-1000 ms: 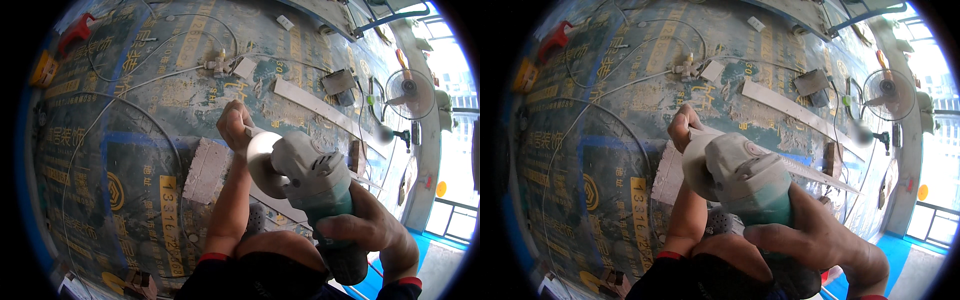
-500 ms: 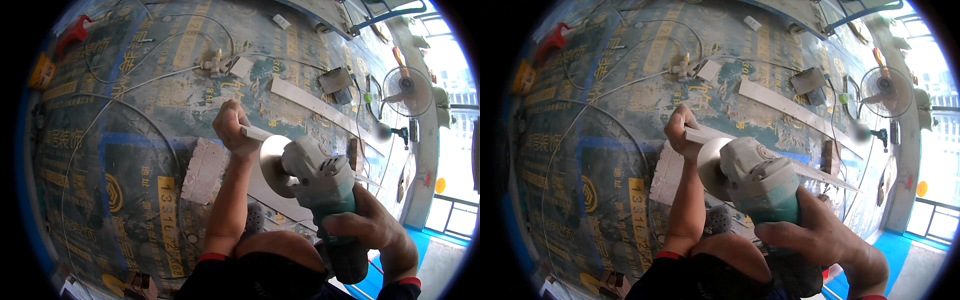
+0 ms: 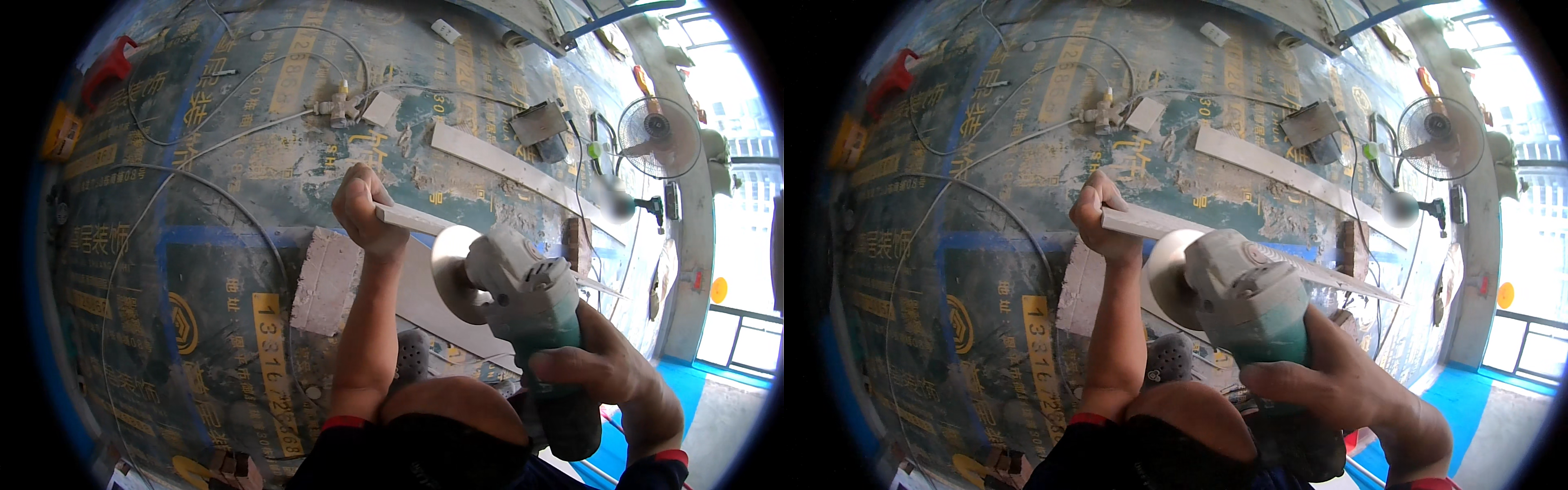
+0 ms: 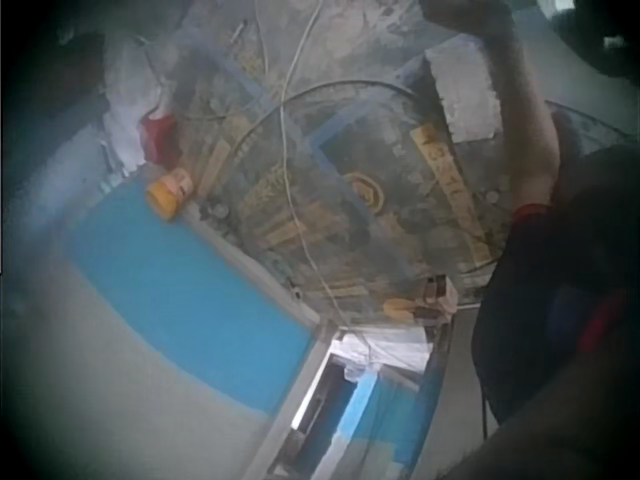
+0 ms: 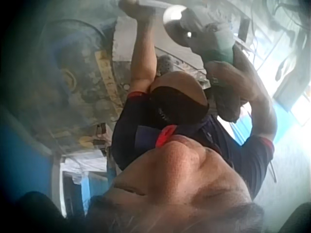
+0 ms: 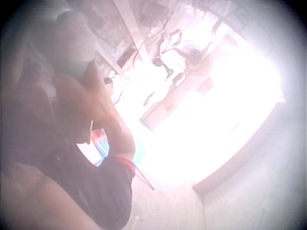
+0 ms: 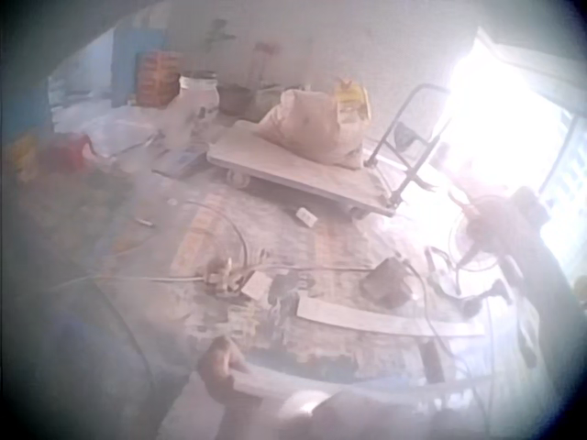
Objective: The person uses a power tool to cut several thin tiles into strips, then carries one strip into another room.
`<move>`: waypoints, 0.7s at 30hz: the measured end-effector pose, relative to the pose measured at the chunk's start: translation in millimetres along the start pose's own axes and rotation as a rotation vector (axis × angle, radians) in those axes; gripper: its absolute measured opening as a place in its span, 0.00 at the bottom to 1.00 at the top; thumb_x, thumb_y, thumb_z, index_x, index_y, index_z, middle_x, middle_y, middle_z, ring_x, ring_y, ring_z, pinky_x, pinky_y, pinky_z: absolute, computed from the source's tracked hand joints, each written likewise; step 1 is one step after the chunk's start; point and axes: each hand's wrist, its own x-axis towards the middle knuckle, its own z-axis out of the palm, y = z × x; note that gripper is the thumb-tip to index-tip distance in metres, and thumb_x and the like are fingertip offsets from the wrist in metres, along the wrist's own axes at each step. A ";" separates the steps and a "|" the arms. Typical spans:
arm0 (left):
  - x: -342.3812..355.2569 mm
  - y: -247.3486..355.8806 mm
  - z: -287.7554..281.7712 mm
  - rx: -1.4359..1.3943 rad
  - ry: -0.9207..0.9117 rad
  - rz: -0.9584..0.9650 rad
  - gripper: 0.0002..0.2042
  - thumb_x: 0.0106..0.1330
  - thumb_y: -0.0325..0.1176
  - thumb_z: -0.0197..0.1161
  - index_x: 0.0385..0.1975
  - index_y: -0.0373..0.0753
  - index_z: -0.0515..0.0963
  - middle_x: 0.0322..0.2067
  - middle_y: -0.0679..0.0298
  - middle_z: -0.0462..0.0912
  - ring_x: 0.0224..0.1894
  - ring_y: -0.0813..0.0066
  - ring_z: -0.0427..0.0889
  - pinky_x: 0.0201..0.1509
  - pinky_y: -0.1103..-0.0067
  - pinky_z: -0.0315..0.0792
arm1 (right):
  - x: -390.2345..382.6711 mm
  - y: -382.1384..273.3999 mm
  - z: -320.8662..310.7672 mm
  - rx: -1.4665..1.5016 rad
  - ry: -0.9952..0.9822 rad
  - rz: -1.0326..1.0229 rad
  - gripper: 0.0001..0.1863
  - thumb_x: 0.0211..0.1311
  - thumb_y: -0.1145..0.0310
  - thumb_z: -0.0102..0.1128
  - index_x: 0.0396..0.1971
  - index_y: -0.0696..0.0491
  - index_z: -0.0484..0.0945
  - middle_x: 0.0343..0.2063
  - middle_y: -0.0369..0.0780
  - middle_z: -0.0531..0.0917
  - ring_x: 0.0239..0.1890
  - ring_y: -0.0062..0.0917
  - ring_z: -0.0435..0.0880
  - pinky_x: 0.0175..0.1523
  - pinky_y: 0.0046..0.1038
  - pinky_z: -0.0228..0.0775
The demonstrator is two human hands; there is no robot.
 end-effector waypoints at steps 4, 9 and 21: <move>-2.3 1.4 4.5 0.030 0.045 -0.043 0.19 0.68 0.29 0.51 0.18 0.40 0.50 0.12 0.65 0.52 0.12 0.72 0.53 0.17 0.74 0.44 | -4.7 4.2 -9.4 0.021 -0.003 0.047 0.37 0.57 0.62 0.69 0.64 0.60 0.65 0.51 0.44 0.79 0.53 0.28 0.78 0.60 0.31 0.68; -1.4 -0.9 -1.1 0.018 0.060 -0.058 0.20 0.68 0.30 0.51 0.17 0.40 0.48 0.12 0.65 0.51 0.13 0.72 0.53 0.18 0.74 0.44 | -0.9 1.0 0.5 0.056 -0.032 -0.005 0.36 0.58 0.62 0.68 0.64 0.59 0.65 0.51 0.44 0.79 0.54 0.28 0.77 0.61 0.31 0.67; -0.3 1.7 4.3 -0.009 0.055 -0.043 0.21 0.69 0.32 0.53 0.18 0.40 0.48 0.12 0.65 0.50 0.13 0.72 0.51 0.17 0.74 0.42 | -14.1 8.2 -17.3 0.051 0.018 0.069 0.35 0.59 0.61 0.67 0.63 0.60 0.67 0.51 0.43 0.79 0.53 0.27 0.77 0.60 0.30 0.67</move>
